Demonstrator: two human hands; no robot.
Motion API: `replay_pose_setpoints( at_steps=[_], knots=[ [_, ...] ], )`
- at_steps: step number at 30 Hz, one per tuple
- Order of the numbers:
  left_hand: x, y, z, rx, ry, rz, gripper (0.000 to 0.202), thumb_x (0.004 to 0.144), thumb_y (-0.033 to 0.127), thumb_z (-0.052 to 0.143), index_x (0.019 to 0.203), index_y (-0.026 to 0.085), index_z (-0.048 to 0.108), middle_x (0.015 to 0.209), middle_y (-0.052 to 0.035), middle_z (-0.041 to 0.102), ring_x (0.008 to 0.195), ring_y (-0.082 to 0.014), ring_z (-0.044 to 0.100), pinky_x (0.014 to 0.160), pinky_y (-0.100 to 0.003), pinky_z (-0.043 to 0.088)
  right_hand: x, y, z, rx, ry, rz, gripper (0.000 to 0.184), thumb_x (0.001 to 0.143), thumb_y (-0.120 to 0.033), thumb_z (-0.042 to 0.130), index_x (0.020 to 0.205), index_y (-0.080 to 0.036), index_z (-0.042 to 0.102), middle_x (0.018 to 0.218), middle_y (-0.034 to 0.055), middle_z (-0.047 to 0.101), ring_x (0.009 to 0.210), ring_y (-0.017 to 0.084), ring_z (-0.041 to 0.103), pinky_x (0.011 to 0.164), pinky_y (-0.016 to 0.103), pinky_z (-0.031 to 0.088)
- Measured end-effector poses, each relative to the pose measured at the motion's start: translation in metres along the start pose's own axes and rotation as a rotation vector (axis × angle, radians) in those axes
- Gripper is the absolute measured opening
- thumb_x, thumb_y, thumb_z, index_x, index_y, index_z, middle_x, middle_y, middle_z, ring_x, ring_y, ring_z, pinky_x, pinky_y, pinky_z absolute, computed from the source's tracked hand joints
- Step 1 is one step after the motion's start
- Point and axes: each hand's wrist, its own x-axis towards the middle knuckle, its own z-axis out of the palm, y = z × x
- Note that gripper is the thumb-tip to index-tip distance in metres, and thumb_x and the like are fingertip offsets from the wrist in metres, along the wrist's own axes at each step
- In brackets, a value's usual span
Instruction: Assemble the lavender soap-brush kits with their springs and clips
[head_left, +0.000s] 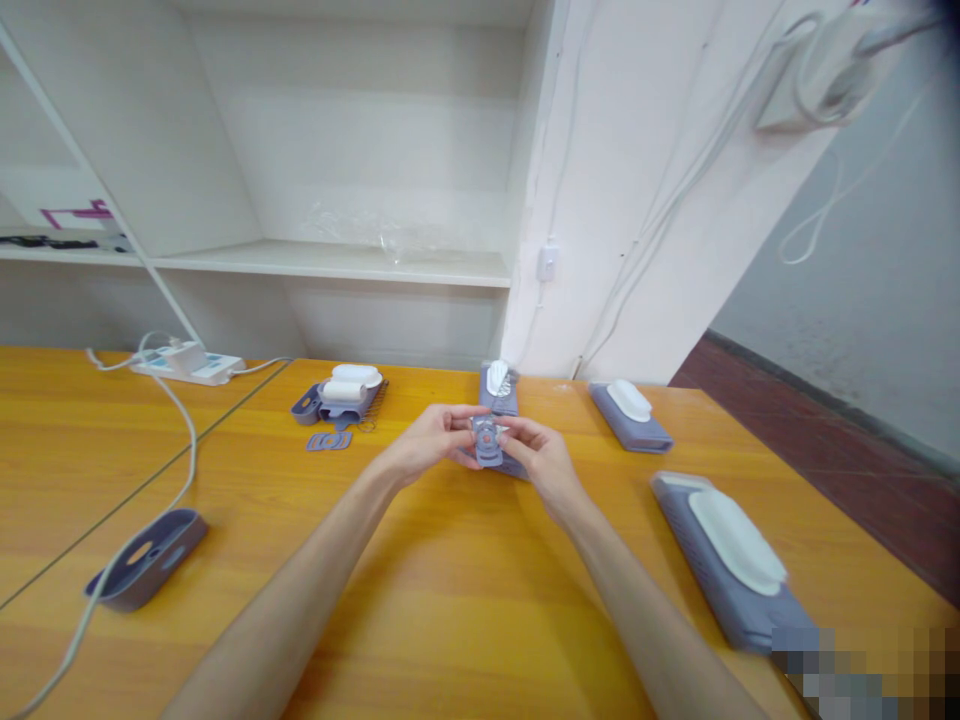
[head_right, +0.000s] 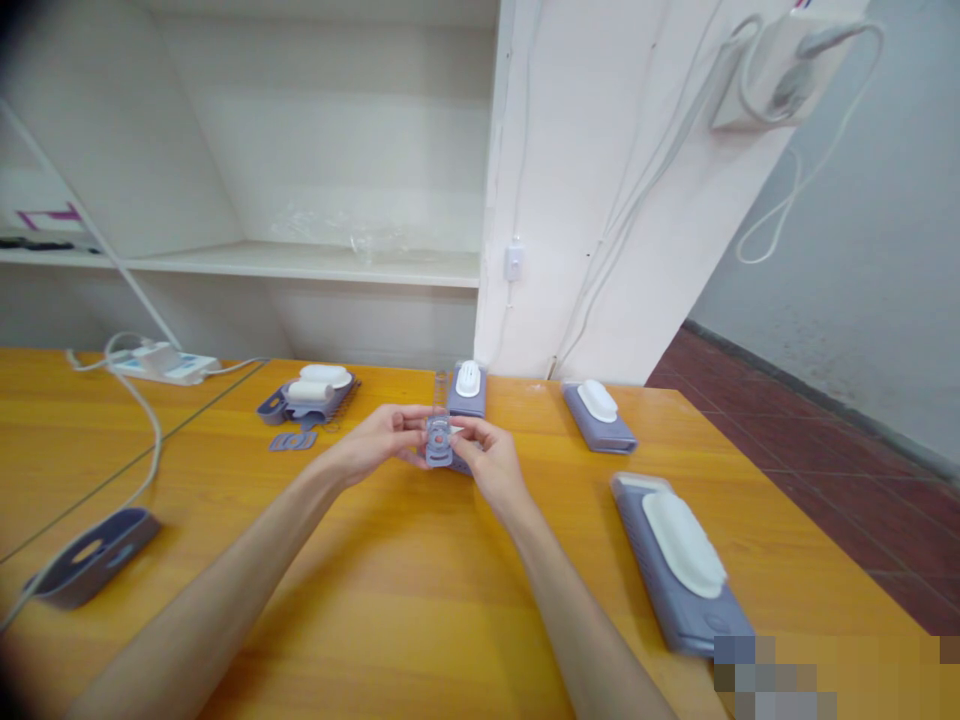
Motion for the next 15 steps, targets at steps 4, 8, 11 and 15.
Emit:
replay_pose_setpoints(
  at_steps=[4,8,11,15],
  knots=[
    [-0.0019,0.0011,-0.0016,-0.006,-0.061,0.007,0.057,0.07,0.024,0.071,0.122,0.01,0.054,0.101,-0.0165,0.067,0.081,-0.021,0.066,0.067,-0.032,0.055,0.0,-0.003,0.0011,0.015,-0.011,0.038,0.033,0.063,-0.034,0.073,0.091,-0.017,0.07,0.079,0.0045,0.072,0.07,0.018,0.065,0.07,0.032,0.05],
    [-0.0016,-0.0007,-0.0022,-0.017,-0.084,-0.003,0.058,0.068,0.026,0.073,0.12,0.01,0.054,0.099,-0.017,0.067,0.08,-0.021,0.066,0.065,-0.031,0.054,0.0012,-0.0018,0.0,-0.029,-0.003,0.032,0.029,0.062,-0.034,0.073,0.086,-0.017,0.072,0.081,0.0051,0.072,0.07,0.019,0.065,0.071,0.034,0.051],
    [-0.0007,-0.0026,-0.0023,-0.018,-0.083,-0.007,0.057,0.068,0.027,0.073,0.119,0.01,0.055,0.1,-0.0172,0.067,0.08,-0.0211,0.066,0.065,-0.031,0.054,0.0022,0.0009,-0.0011,-0.09,0.001,-0.005,0.024,0.064,-0.035,0.071,0.081,-0.017,0.073,0.082,0.0058,0.073,0.073,0.02,0.065,0.073,0.035,0.051],
    [0.0005,-0.0049,-0.0031,-0.026,-0.091,-0.019,0.055,0.069,0.027,0.073,0.118,0.011,0.055,0.103,-0.0175,0.066,0.083,-0.0225,0.066,0.066,-0.032,0.054,0.0028,0.0002,-0.0022,-0.142,-0.019,-0.017,0.025,0.065,-0.034,0.071,0.083,-0.017,0.073,0.082,0.0064,0.072,0.073,0.021,0.065,0.072,0.035,0.051]
  ],
)
